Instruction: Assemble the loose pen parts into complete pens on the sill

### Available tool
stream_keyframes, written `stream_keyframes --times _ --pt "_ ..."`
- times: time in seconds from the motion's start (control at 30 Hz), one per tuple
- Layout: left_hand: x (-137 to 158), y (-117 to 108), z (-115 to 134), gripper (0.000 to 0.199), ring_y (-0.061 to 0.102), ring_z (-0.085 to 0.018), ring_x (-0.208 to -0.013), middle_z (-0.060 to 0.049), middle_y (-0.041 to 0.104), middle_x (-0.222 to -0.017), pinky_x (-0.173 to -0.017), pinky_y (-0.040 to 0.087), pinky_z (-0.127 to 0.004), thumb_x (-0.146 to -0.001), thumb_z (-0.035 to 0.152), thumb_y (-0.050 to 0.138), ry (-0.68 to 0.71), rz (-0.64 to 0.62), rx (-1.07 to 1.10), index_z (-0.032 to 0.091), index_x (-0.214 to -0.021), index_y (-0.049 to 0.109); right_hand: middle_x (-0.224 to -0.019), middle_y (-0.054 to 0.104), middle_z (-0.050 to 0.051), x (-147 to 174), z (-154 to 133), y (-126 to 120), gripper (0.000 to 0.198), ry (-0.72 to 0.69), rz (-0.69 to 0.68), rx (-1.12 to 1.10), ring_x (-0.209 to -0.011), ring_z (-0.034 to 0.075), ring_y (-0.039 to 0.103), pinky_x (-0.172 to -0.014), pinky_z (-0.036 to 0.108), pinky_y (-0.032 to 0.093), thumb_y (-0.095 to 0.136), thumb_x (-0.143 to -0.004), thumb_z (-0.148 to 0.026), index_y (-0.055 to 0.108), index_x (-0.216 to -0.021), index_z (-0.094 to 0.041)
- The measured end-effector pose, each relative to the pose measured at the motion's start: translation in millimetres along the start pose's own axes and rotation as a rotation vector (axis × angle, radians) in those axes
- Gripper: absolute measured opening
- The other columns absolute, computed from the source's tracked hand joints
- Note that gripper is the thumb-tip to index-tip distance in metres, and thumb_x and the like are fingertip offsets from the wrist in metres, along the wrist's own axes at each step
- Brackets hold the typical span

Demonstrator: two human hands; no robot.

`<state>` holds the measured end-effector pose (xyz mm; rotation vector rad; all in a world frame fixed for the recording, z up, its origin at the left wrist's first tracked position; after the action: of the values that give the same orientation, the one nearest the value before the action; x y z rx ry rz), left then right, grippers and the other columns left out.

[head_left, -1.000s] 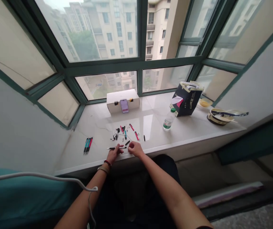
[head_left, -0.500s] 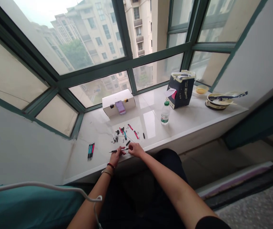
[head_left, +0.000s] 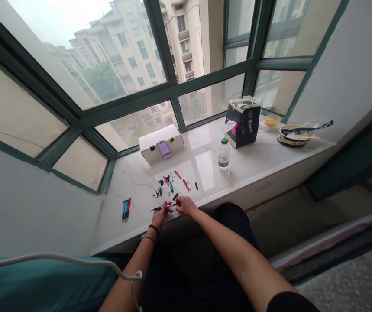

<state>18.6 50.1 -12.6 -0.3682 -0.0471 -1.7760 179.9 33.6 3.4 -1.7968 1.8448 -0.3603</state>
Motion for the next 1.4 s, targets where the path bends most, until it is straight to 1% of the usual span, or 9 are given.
stream_keyframes --times 0.2,0.4,0.6,0.73,0.87,1.0,1.13,1.23,1.4 --pt "-2 -2 2 0.074 0.069 -0.024 -0.084 -0.009 0.074 -0.077 -0.087 0.048 -0.036 -0.074 0.073 0.061 -0.005 0.042 -0.011 0.010 -0.111 0.073 -0.076 0.065 0.003 -2 -4 1 0.010 0.000 -0.008 0.069 -0.072 0.015 0.057 -0.070 0.023 0.041 0.063 -0.074 -0.007 0.066 -0.074 -0.017" --pt "-4 -1 0 0.074 0.068 -0.021 -0.077 -0.009 0.074 -0.074 -0.081 0.049 -0.033 -0.074 0.074 0.060 -0.022 0.033 -0.001 0.009 -0.107 0.074 -0.078 0.065 0.003 -2 -5 0 0.008 -0.020 -0.025 0.046 -0.072 0.014 0.058 -0.070 0.023 0.043 0.066 -0.074 -0.009 0.067 -0.076 -0.016" --pt "-5 -1 0 0.072 0.067 -0.022 -0.077 -0.009 0.073 -0.072 -0.080 0.048 -0.033 -0.075 0.073 0.060 -0.013 0.039 -0.008 0.010 -0.107 0.074 -0.078 0.069 0.003 -2 0 -1 0.008 0.017 -0.023 0.000 -0.072 0.014 0.061 -0.070 0.023 0.044 0.066 -0.075 -0.010 0.069 -0.077 -0.017" --pt "-4 -2 -1 0.070 0.066 -0.021 -0.077 -0.009 0.074 -0.074 -0.081 0.048 -0.033 -0.074 0.072 0.062 -0.033 0.048 0.034 0.010 -0.106 0.075 -0.081 0.073 0.003 -4 8 -1 0.009 0.100 -0.046 -0.106 -0.074 0.015 0.065 -0.071 0.024 0.047 0.067 -0.076 -0.013 0.072 -0.082 -0.018" --pt "-3 -2 -2 0.070 0.063 -0.020 -0.073 -0.008 0.073 -0.072 -0.076 0.047 -0.032 -0.074 0.073 0.062 -0.033 0.069 0.059 0.011 -0.104 0.075 -0.083 0.074 0.002 -6 17 0 0.014 0.194 -0.074 -0.235 -0.076 0.015 0.068 -0.072 0.024 0.050 0.068 -0.075 -0.013 0.074 -0.085 -0.019" --pt "-4 2 -1 0.072 0.061 -0.018 -0.072 -0.007 0.073 -0.075 -0.073 0.045 -0.031 -0.074 0.074 0.061 -0.035 0.065 0.112 0.012 -0.106 0.075 -0.077 0.072 0.003 -6 26 7 0.010 0.314 -0.128 -0.554 -0.066 0.015 0.068 -0.063 0.025 0.053 0.070 -0.078 -0.019 0.072 -0.088 -0.016" --pt "-6 6 0 0.080 0.061 -0.018 -0.075 -0.008 0.072 -0.076 -0.072 0.043 -0.029 -0.069 0.079 0.060 -0.065 0.047 0.179 0.011 -0.108 0.074 -0.077 0.071 0.003 -6 30 5 0.025 0.350 -0.079 -0.799 -0.073 0.018 0.071 -0.063 0.026 0.055 0.079 -0.071 -0.032 0.069 -0.086 -0.015" --pt "-7 7 -2 0.082 0.061 -0.017 -0.077 -0.007 0.072 -0.077 -0.073 0.043 -0.028 -0.068 0.079 0.062 -0.093 0.028 0.224 0.011 -0.111 0.072 -0.076 0.071 0.004 -5 31 7 0.032 0.373 -0.089 -0.838 -0.076 0.020 0.072 -0.065 0.028 0.055 0.082 -0.068 -0.038 0.068 -0.084 -0.015" --pt "-8 8 -5 0.082 0.063 -0.019 -0.084 -0.008 0.073 -0.082 -0.078 0.043 -0.029 -0.066 0.079 0.063 -0.119 0.000 0.233 0.012 -0.114 0.071 -0.075 0.072 0.003 -5 30 11 0.026 0.381 -0.109 -0.796 -0.076 0.020 0.072 -0.066 0.029 0.056 0.079 -0.072 -0.037 0.069 -0.081 -0.015"
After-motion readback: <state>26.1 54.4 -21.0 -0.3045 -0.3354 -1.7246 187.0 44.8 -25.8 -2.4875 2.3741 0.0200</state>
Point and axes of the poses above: each hand's wrist, its own x-axis away from the middle knuckle, its own y-axis out of the palm, z = x × y, the point moved 9 cm from there along -x, towards the middle knuckle
